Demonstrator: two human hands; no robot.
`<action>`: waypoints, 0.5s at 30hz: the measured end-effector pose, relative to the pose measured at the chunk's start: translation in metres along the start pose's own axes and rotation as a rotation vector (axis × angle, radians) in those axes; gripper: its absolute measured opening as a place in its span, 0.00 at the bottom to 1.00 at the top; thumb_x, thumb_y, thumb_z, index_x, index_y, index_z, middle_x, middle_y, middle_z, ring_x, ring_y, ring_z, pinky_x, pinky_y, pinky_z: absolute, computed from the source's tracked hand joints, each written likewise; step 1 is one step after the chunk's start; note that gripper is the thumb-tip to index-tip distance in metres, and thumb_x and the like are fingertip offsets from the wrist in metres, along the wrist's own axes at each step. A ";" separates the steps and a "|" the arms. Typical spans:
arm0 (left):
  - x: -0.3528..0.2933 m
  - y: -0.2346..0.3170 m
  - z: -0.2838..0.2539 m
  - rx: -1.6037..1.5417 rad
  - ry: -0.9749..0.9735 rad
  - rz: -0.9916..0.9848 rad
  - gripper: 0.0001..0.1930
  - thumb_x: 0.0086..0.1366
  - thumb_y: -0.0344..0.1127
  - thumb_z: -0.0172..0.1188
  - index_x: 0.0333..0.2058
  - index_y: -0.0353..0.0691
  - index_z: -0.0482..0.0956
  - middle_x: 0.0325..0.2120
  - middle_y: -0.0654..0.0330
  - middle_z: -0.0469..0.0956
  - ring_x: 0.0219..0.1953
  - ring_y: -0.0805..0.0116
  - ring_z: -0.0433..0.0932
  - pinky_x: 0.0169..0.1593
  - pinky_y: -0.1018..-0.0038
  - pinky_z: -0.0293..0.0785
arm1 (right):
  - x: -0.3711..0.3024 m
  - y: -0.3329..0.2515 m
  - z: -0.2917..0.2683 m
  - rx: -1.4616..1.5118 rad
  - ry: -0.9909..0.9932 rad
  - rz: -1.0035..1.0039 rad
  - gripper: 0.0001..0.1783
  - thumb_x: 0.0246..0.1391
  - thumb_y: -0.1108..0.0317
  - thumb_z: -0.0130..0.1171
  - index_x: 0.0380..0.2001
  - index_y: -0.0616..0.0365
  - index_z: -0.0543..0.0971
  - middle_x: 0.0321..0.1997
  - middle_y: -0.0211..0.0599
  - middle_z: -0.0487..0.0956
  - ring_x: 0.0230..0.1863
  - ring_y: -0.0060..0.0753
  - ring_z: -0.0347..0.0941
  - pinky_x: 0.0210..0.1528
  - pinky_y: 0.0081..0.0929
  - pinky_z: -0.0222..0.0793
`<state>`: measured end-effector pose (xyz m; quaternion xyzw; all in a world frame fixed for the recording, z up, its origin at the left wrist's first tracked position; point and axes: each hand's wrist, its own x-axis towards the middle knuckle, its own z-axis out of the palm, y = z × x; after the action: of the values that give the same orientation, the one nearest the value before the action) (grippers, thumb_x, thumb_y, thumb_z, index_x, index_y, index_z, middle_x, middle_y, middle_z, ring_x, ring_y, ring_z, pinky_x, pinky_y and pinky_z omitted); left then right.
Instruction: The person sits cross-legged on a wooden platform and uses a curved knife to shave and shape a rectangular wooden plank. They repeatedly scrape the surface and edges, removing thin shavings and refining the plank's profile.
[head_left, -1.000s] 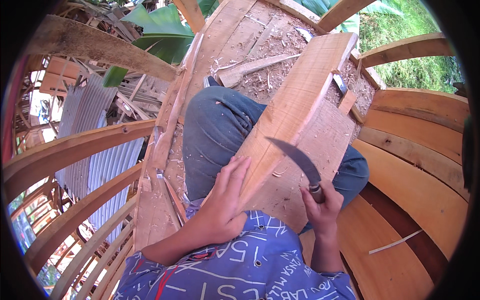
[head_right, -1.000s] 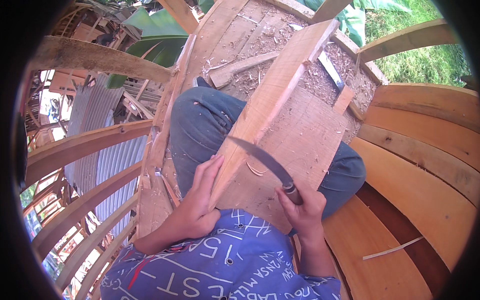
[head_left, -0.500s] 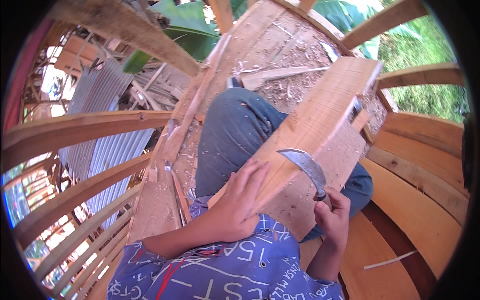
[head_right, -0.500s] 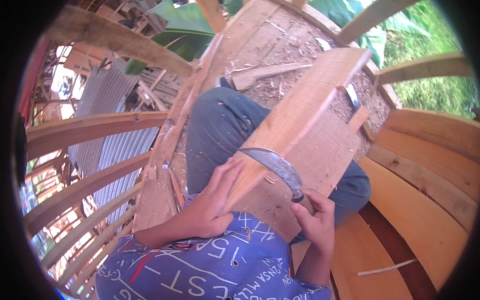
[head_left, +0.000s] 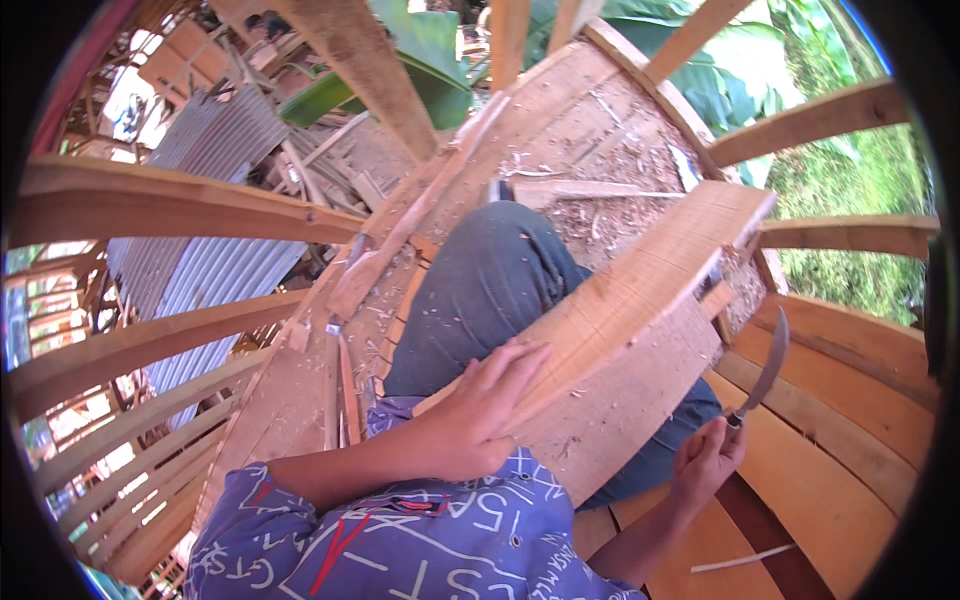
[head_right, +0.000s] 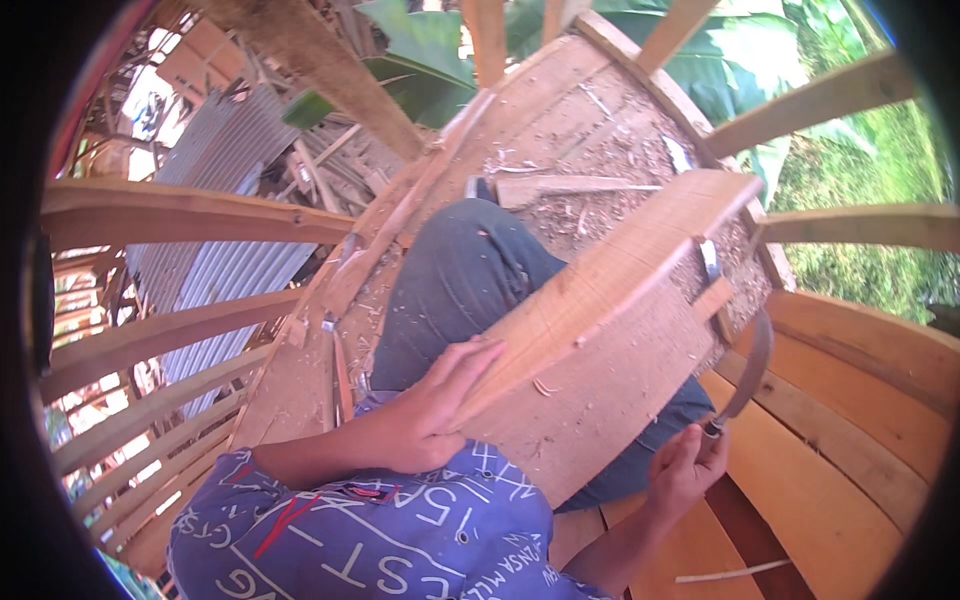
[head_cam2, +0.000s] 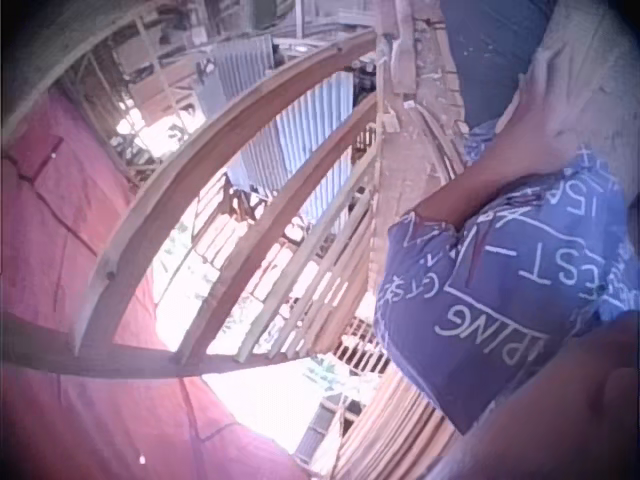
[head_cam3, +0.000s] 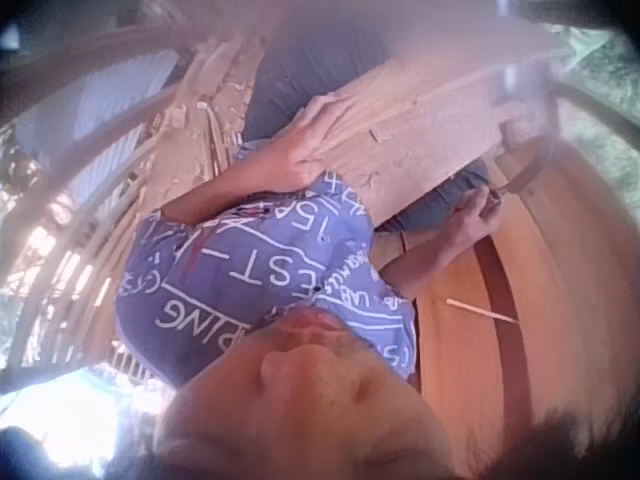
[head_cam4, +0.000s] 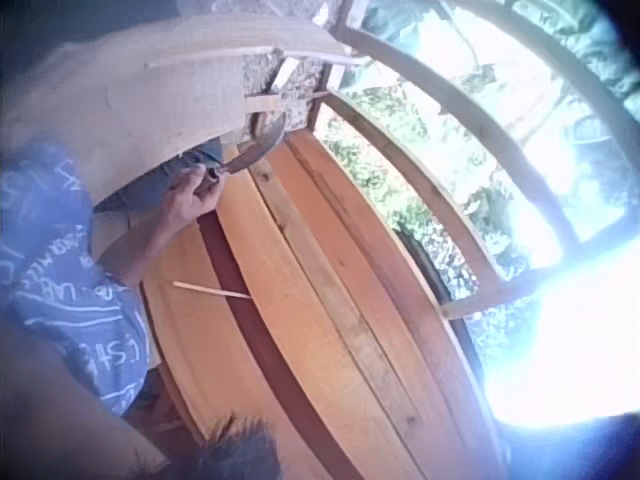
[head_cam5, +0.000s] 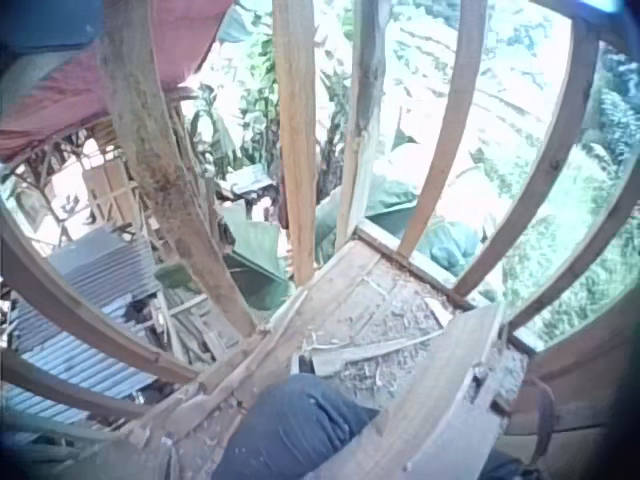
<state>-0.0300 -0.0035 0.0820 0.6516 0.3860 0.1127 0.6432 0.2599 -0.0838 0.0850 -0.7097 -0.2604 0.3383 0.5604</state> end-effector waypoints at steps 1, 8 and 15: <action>-0.001 0.003 0.000 -0.005 0.002 -0.005 0.45 0.48 0.25 0.52 0.66 0.34 0.44 0.62 0.42 0.49 0.68 0.37 0.44 0.67 0.45 0.41 | 0.000 0.001 -0.002 0.128 -0.116 0.050 0.08 0.61 0.66 0.56 0.36 0.59 0.70 0.15 0.22 0.66 0.07 0.12 0.52 0.09 0.13 0.45; 0.008 0.012 0.004 0.045 -0.013 -0.007 0.44 0.46 0.24 0.50 0.65 0.29 0.46 0.60 0.39 0.50 0.68 0.36 0.44 0.69 0.53 0.40 | -0.027 0.005 0.019 0.015 -0.546 0.421 0.12 0.55 0.67 0.63 0.37 0.65 0.77 0.20 0.20 0.71 0.19 0.08 0.62 0.20 0.13 0.56; 0.008 0.016 0.000 0.001 -0.002 -0.030 0.44 0.46 0.23 0.49 0.65 0.28 0.46 0.60 0.37 0.50 0.68 0.36 0.43 0.69 0.57 0.41 | -0.040 0.020 0.038 -0.393 -0.245 -0.309 0.10 0.54 0.73 0.62 0.39 0.68 0.78 0.20 0.24 0.73 0.22 0.11 0.65 0.24 0.14 0.60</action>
<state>-0.0188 0.0037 0.0940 0.6463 0.3951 0.1021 0.6449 0.2044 -0.0949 0.0680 -0.7105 -0.4919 0.2753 0.4212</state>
